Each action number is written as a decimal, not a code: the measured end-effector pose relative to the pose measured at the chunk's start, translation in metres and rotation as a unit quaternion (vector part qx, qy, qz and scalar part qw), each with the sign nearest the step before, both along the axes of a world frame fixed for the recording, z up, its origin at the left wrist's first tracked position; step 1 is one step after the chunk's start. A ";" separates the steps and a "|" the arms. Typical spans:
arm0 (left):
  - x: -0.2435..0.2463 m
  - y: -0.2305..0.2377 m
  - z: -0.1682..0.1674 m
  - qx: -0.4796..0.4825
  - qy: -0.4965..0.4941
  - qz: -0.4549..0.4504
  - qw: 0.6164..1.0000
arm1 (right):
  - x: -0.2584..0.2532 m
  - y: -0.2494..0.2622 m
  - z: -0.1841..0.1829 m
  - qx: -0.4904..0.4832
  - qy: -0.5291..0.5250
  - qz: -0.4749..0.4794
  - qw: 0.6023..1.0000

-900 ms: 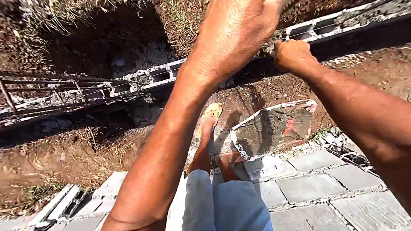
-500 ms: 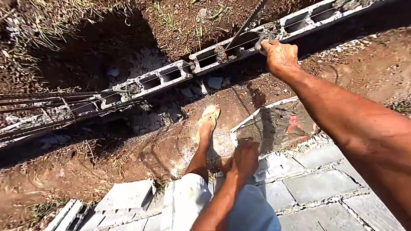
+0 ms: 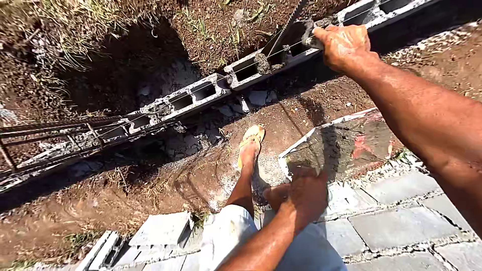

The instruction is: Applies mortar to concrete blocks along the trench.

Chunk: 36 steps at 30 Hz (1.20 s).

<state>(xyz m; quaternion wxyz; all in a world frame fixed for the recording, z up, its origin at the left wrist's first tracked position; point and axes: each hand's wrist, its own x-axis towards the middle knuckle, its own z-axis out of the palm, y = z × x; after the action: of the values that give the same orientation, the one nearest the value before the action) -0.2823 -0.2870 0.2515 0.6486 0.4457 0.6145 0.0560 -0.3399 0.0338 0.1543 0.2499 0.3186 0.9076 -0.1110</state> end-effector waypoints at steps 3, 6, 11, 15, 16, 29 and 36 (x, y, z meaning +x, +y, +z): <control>0.004 0.002 -0.001 0.019 -0.026 0.024 0.999 | 0.005 0.007 0.000 -0.012 0.011 0.033 0.999; 0.006 0.003 -0.006 0.006 -0.018 0.013 1.000 | 0.009 0.002 0.001 -0.015 0.029 0.026 0.999; 0.008 0.007 -0.010 -0.006 -0.010 0.010 1.000 | 0.033 -0.034 0.003 -0.005 0.053 -0.172 0.984; 0.011 0.008 -0.009 -0.011 -0.011 0.017 1.000 | 0.094 -0.078 -0.005 -0.028 0.041 -0.276 0.960; 0.011 0.008 -0.008 -0.012 -0.011 0.019 1.000 | 0.109 -0.090 -0.007 -0.030 0.042 -0.289 0.956; 0.019 0.011 -0.011 -0.041 -0.015 -0.031 0.999 | 0.072 -0.150 -0.032 -0.037 0.191 -0.162 0.968; 0.018 0.007 -0.015 -0.036 -0.014 -0.016 0.999 | 0.071 -0.119 -0.042 -0.058 0.117 -0.211 0.969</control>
<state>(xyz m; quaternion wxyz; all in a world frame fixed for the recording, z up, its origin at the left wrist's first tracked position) -0.2644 -0.2797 0.2360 0.6738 0.4305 0.5998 0.0297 -0.2691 -0.0852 0.1118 0.1311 0.4724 0.8348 -0.2505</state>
